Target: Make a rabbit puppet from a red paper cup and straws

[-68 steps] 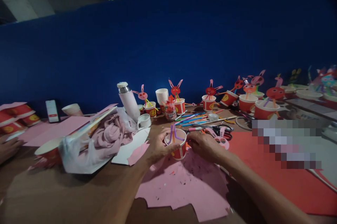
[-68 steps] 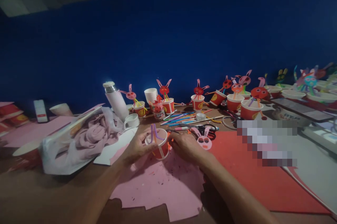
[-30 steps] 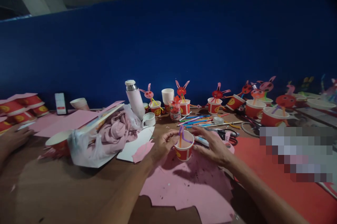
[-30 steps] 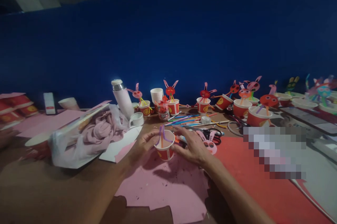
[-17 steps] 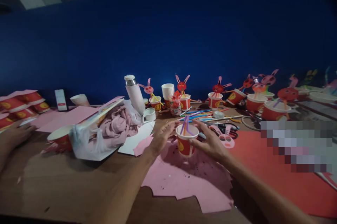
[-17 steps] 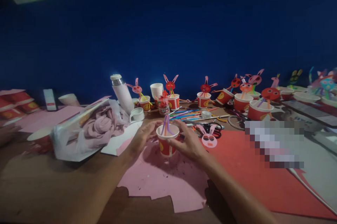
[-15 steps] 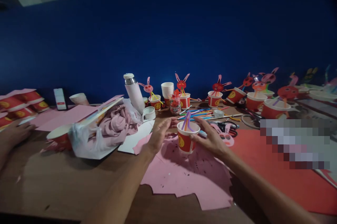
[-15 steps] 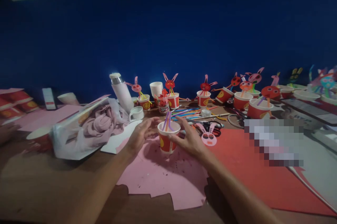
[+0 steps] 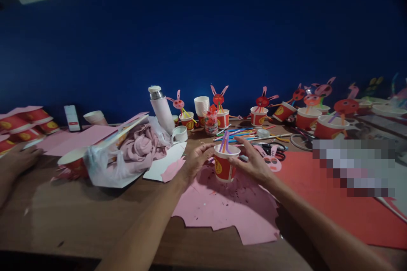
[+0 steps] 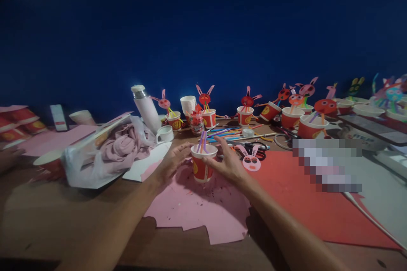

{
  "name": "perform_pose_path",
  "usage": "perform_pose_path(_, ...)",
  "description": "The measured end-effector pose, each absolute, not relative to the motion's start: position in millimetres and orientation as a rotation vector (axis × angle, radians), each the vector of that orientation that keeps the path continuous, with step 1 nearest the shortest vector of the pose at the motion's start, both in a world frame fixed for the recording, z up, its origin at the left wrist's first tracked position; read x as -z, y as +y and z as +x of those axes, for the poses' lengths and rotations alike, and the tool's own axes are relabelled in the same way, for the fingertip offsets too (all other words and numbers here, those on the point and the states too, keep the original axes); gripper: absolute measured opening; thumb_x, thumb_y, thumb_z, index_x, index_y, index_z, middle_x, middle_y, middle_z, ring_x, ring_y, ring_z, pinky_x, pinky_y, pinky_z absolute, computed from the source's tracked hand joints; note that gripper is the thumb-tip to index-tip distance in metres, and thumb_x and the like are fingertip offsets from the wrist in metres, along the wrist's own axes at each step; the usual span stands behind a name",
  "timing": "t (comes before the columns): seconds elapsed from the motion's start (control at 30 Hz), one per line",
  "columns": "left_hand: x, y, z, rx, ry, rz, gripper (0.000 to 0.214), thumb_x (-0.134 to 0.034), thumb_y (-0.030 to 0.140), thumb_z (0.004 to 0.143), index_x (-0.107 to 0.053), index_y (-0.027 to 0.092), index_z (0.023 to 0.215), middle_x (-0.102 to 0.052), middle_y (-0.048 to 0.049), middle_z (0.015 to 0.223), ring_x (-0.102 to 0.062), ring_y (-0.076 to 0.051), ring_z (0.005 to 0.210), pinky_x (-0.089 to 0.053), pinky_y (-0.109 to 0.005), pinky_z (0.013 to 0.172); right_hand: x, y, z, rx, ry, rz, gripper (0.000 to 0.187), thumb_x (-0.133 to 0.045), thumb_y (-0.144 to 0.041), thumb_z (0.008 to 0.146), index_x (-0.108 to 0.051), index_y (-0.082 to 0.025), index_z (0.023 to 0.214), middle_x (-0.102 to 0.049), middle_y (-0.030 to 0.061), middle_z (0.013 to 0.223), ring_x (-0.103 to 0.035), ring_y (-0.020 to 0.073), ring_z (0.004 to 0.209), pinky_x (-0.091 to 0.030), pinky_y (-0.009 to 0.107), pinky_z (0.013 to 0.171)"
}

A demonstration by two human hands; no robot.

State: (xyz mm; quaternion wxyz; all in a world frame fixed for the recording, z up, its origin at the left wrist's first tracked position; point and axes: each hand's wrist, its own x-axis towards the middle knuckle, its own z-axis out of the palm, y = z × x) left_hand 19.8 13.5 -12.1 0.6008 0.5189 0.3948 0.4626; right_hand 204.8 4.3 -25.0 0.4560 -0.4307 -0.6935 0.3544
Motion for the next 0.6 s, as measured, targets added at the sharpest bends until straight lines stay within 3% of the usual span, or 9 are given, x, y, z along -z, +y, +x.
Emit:
perform_pose_path(0.23, 13, 9, 20, -0.986, 0.785, 1.181, 0.053, -0.07, 0.032, 0.061, -0.052, 0.016, 0.108, -0.062, -0.0095, 0.099, -0.061, -0.017, 0.079, -0.044, -0.025, 0.062, 26, 3, 204, -0.758, -1.799, -1.07, 0.069, -0.059, -0.04, 0.07, -0.029, -0.024, 0.13, -0.055, 0.0098, 0.11, -0.057, 0.0222, 0.096, -0.046, 0.038, 0.08)
perform_pose_path(0.43, 7, 5, 23, -1.034, 0.754, 1.2, 0.044, -0.069, 0.033, 0.062, -0.058, 0.013, 0.1, -0.064, -0.0097, 0.095, -0.06, -0.018, 0.081, -0.045, -0.025, 0.068, 22, 0, 203, -0.76, -1.795, -1.021, 0.059, -0.057, -0.04, 0.072, -0.037, -0.022, 0.124, -0.053, 0.0109, 0.115, -0.053, 0.0237, 0.104, -0.044, 0.037, 0.083)
perform_pose_path(0.6, 9, 4, 25, -1.0, 0.657, 1.23, 0.048, -0.069, 0.034, 0.061, -0.057, 0.014, 0.103, -0.063, -0.0115, 0.1, -0.057, -0.022, 0.093, -0.043, -0.032, 0.08, 20, -4, 201, -0.692, -1.824, -1.025, 0.064, -0.058, -0.04, 0.071, -0.032, -0.024, 0.127, -0.057, 0.0098, 0.11, -0.055, 0.0233, 0.099, -0.045, 0.037, 0.081)
